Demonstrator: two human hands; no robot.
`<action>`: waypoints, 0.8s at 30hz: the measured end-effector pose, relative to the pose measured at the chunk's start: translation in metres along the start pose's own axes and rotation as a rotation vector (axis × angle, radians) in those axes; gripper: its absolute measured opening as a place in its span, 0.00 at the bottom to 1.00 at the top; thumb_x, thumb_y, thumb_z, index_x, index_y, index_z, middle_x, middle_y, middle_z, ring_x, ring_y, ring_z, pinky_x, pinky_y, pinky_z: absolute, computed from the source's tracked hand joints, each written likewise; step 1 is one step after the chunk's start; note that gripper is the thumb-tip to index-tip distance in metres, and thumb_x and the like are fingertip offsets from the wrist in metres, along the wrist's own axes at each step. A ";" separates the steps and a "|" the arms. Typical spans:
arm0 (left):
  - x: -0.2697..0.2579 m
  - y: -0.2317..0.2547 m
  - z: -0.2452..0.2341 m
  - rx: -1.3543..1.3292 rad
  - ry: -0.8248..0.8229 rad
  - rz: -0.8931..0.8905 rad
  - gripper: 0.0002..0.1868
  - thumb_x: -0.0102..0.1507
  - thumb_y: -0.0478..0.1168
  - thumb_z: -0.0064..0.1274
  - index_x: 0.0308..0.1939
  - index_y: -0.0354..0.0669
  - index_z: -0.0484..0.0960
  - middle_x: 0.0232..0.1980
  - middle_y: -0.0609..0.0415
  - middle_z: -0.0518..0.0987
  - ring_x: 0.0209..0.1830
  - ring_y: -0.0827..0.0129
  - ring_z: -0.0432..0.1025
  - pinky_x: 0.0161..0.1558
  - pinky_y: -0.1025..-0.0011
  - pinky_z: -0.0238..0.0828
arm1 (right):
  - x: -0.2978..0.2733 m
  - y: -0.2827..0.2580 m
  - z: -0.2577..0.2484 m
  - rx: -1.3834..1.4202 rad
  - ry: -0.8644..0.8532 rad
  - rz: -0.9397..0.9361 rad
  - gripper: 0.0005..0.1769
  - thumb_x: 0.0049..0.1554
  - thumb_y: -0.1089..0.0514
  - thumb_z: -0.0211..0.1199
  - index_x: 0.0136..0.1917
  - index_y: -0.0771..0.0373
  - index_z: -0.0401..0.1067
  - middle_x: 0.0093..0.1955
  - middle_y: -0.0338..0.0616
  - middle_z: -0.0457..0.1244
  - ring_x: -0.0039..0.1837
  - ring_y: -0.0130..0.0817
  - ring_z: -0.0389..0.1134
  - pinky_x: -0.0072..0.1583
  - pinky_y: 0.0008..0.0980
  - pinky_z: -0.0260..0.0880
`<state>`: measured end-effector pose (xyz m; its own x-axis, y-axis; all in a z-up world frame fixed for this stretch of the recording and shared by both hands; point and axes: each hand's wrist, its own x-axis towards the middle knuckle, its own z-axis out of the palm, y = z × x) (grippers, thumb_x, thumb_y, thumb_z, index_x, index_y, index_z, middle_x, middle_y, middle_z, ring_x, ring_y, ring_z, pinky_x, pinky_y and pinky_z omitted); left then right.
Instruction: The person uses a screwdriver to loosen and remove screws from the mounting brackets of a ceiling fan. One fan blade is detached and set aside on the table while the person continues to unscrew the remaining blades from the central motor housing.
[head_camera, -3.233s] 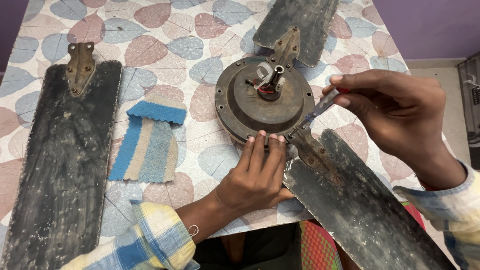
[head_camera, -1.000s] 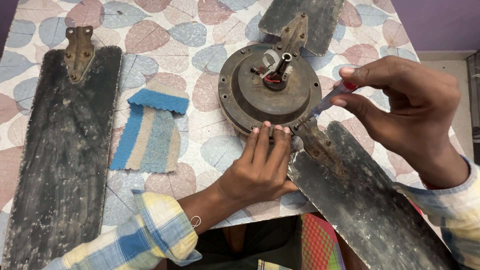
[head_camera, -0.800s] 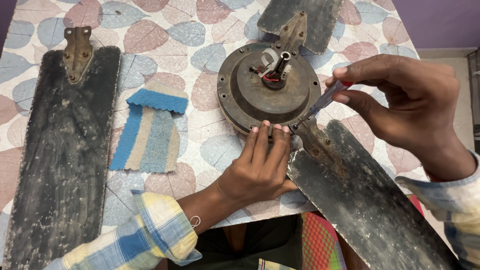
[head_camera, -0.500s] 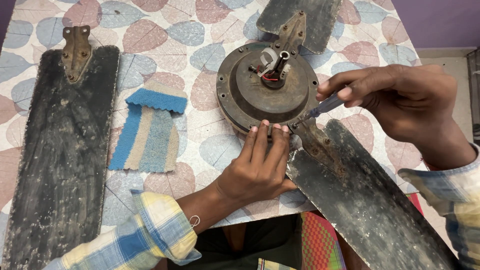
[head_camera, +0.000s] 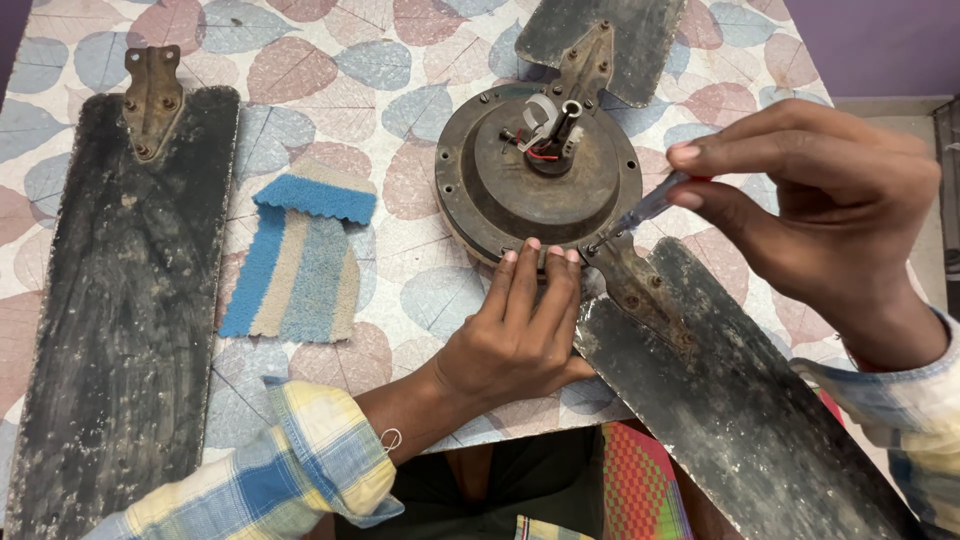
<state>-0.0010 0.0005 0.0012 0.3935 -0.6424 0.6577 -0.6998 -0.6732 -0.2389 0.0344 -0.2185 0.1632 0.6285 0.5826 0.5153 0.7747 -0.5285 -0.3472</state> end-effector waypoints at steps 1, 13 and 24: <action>0.000 0.000 0.000 -0.010 0.005 -0.005 0.59 0.57 0.82 0.45 0.57 0.22 0.81 0.53 0.37 0.82 0.57 0.41 0.79 0.58 0.53 0.79 | -0.001 0.000 -0.001 -0.003 -0.006 -0.016 0.09 0.58 0.70 0.69 0.52 0.74 0.75 0.51 0.57 0.69 0.54 0.42 0.75 0.55 0.33 0.81; 0.001 -0.001 0.001 -0.032 0.009 -0.002 0.59 0.56 0.82 0.45 0.56 0.21 0.81 0.52 0.35 0.82 0.56 0.40 0.79 0.57 0.52 0.80 | -0.006 0.004 0.002 0.152 -0.033 0.085 0.08 0.61 0.71 0.57 0.54 0.75 0.66 0.53 0.58 0.67 0.61 0.46 0.73 0.62 0.39 0.81; -0.002 0.001 0.001 0.002 0.008 -0.011 0.55 0.62 0.79 0.41 0.58 0.23 0.82 0.55 0.36 0.82 0.58 0.42 0.78 0.59 0.53 0.78 | -0.008 0.007 0.003 0.068 0.040 0.023 0.07 0.60 0.71 0.64 0.52 0.77 0.70 0.51 0.60 0.67 0.56 0.46 0.74 0.58 0.38 0.82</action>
<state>-0.0018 0.0009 -0.0012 0.3959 -0.6323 0.6660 -0.6946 -0.6806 -0.2332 0.0355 -0.2250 0.1544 0.6442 0.5444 0.5372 0.7636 -0.4980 -0.4110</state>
